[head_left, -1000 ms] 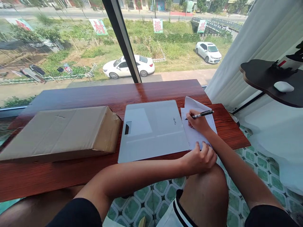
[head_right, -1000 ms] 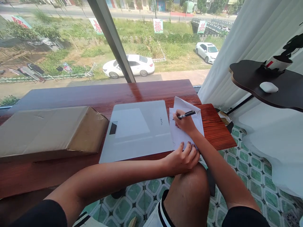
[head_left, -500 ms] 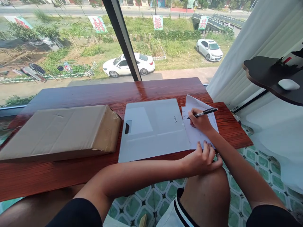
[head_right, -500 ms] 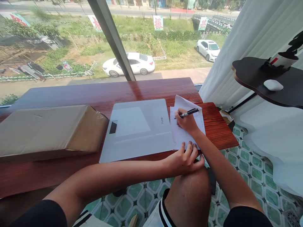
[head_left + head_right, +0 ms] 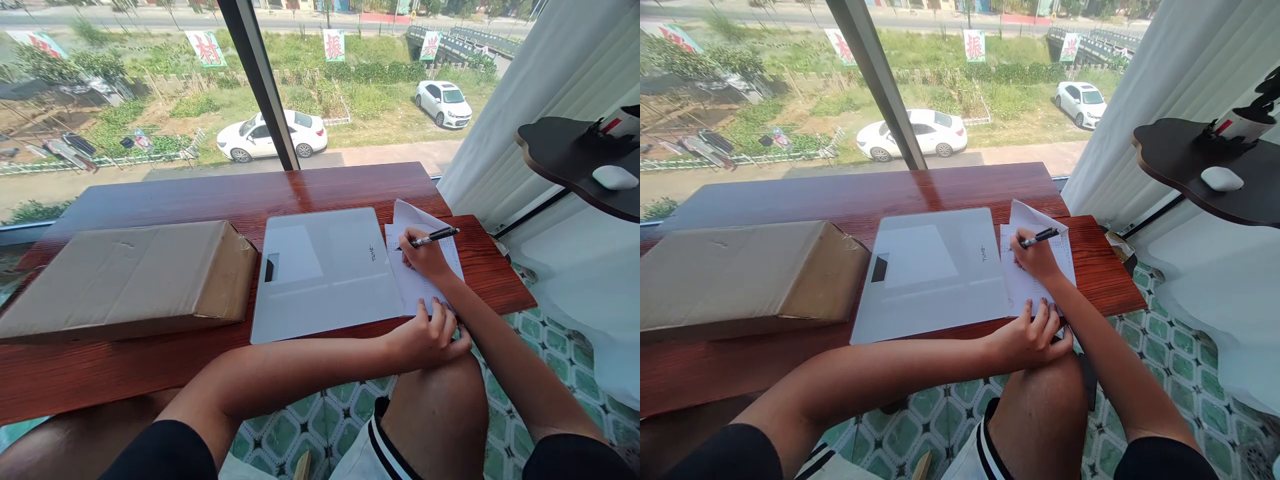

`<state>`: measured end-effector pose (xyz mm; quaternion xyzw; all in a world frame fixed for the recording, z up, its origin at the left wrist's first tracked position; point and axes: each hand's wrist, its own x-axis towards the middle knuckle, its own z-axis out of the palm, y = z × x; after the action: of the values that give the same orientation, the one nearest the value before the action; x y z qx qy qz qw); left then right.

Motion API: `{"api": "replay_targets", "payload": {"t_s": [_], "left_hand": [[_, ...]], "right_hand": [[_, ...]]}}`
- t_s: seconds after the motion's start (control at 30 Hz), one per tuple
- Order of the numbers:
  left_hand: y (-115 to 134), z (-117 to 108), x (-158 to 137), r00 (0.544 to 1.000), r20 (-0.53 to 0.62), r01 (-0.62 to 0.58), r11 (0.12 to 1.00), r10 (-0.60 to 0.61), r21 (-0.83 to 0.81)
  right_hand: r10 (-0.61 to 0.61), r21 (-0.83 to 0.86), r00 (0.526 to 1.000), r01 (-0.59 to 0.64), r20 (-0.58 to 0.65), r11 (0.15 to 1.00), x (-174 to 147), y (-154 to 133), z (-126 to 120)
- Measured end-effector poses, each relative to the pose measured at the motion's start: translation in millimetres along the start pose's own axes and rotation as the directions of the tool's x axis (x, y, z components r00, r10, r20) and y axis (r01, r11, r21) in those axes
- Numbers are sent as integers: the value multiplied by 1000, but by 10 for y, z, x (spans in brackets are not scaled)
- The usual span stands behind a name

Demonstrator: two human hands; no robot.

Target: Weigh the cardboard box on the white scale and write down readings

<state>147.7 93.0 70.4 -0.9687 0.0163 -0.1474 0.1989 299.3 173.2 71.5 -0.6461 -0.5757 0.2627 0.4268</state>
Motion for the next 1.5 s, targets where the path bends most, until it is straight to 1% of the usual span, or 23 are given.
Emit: {"api": "replay_targets", "payload": {"t_s": [0.1,0.2,0.33,0.5,0.63,0.73,0.93,1.07,1.2,1.4,1.5], "left_hand": [[11,23,-1,999,-36,12,1000,-11,25],[19,34,-2,997,-71,22,999,-19,45],[24,30,4,1000,-15,2,1000,-2,13],[34,36,9,998,-53,21,999,-20,25],[26,26,11,1000,-3,4,1000,-4,-1],[13,13,11,1000,10,2,1000,-1,-17],[23,26,4,999,-51,16,1000,-15,10],[26,29,9,1000,-16,2,1000,-2,-17],[2,0,8,999,-32,3,1000,-3,6],[-10,-14,5,1000,-22,3,1000,-3,7],[6,9,-5,999,-52,10,999,-8,32]], "right_hand": [[-8,2,1000,8,1,1000,-6,-3,-5],[3,46,1000,-3,4,999,-14,-6,-8],[-2,46,1000,0,31,999,-17,-7,-11],[-4,33,999,3,39,999,-11,-17,-14],[-5,13,999,4,47,1000,0,-34,-13],[-9,10,999,9,40,1000,3,-46,-10],[45,58,999,-45,11,997,-10,-56,-16],[30,48,999,-31,24,998,-14,-56,-21],[21,34,999,-22,33,999,-14,-47,-16],[4,6,1000,-4,25,1000,-6,-37,0],[4,11,1000,-5,19,1000,-8,-34,3]]}}
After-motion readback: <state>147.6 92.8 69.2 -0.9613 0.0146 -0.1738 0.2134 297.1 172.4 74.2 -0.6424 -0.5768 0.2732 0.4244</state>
